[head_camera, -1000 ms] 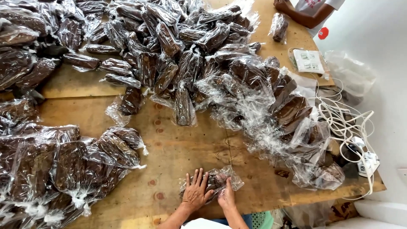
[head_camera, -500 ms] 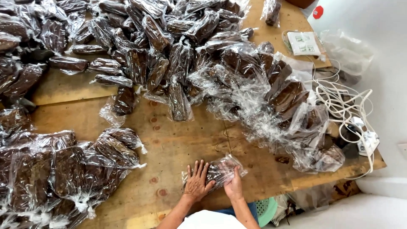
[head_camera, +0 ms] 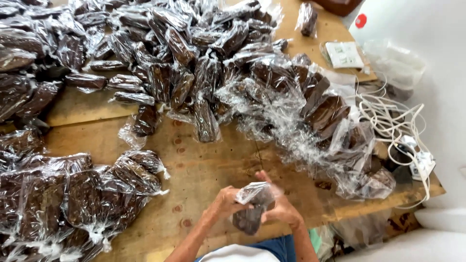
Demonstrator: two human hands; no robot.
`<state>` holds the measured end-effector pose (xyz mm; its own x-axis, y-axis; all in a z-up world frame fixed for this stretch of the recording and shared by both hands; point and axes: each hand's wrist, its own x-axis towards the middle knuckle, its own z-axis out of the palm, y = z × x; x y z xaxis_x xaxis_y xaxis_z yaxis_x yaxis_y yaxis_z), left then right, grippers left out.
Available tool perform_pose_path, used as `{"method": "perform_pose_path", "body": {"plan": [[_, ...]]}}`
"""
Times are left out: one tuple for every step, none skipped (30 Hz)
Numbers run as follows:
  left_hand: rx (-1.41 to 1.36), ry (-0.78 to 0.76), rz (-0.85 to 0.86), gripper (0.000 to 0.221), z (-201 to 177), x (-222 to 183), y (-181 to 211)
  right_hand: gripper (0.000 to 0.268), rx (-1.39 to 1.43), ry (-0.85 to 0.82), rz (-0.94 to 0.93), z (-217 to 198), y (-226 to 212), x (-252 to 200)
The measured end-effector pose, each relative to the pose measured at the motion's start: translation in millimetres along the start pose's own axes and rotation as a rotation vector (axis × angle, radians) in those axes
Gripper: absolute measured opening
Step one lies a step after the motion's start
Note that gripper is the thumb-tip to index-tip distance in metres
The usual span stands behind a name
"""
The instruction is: The person wraps dark brown rectangular food items in clear plastic bags on a wooden table. They fold the plastic around each item and tie the ends by hand, placing the finished packages on the table. Another person is visible in the background performing the same task.
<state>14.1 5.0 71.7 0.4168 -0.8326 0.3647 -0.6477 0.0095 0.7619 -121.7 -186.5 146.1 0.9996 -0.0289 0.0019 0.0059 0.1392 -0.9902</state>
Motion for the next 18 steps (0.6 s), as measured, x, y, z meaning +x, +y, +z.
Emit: {"method": "perform_pose_path", "body": {"plan": [[-0.098, -0.027, -0.028, 0.047, -4, 4, 13, 0.14, -0.002, -0.127, 0.105, -6, 2, 0], [-0.093, -0.017, -0.018, 0.047, -12, 10, 29, 0.14, -0.014, -0.132, 0.097, -3, 7, -1], [-0.151, -0.072, -0.003, 0.032, -20, 15, 45, 0.129, -0.018, -0.192, 0.121, -1, 13, -2], [-0.208, -0.127, 0.012, 0.021, -27, 21, 61, 0.118, -0.023, -0.252, 0.145, 1, 18, -2], [-0.205, -0.115, 0.019, 0.021, -26, 19, 62, 0.118, -0.035, -0.258, 0.142, -5, 58, -10], [-0.115, -0.115, 0.078, 0.012, -25, 18, 64, 0.094, -0.041, -0.204, 0.228, -12, 97, -17], [-0.025, -0.115, 0.132, 0.012, -25, 15, 66, 0.072, -0.043, -0.15, 0.316, -18, 137, -24], [-0.022, -0.105, 0.134, 0.012, -27, 15, 69, 0.072, -0.051, -0.156, 0.315, -16, 147, -28], [-0.009, -0.079, 0.152, 0.011, -30, 14, 72, 0.071, -0.054, -0.163, 0.363, -13, 158, -31], [0.004, -0.053, 0.171, 0.012, -33, 13, 74, 0.07, -0.057, -0.169, 0.412, -9, 169, -34], [0.008, -0.049, 0.171, 0.012, -31, 10, 70, 0.07, -0.06, -0.173, 0.409, -4, 169, -31], [0.074, -0.118, 0.165, 0.024, -28, 8, 66, 0.067, -0.022, -0.178, 0.446, 1, 170, -28], [0.136, -0.189, 0.155, 0.04, -23, 3, 63, 0.064, 0.019, -0.181, 0.488, 8, 171, -29], [0.136, -0.187, 0.15, 0.04, -19, 0, 59, 0.064, 0.019, -0.185, 0.49, 17, 169, -31], [0.094, -0.229, 0.12, 0.031, -15, -2, 55, 0.06, 0.08, -0.185, 0.55, 25, 166, -32], [0.051, -0.271, 0.09, 0.036, -11, -4, 50, 0.056, 0.141, -0.185, 0.61, 33, 163, -34], [0.05, -0.269, 0.091, 0.036, -17, -1, 57, 0.056, 0.139, -0.185, 0.61, 42, 146, -33], [-0.062, -0.168, 0.046, 0.031, -23, 2, 64, 0.051, 0.181, -0.225, 0.531, 51, 128, -32]]}}
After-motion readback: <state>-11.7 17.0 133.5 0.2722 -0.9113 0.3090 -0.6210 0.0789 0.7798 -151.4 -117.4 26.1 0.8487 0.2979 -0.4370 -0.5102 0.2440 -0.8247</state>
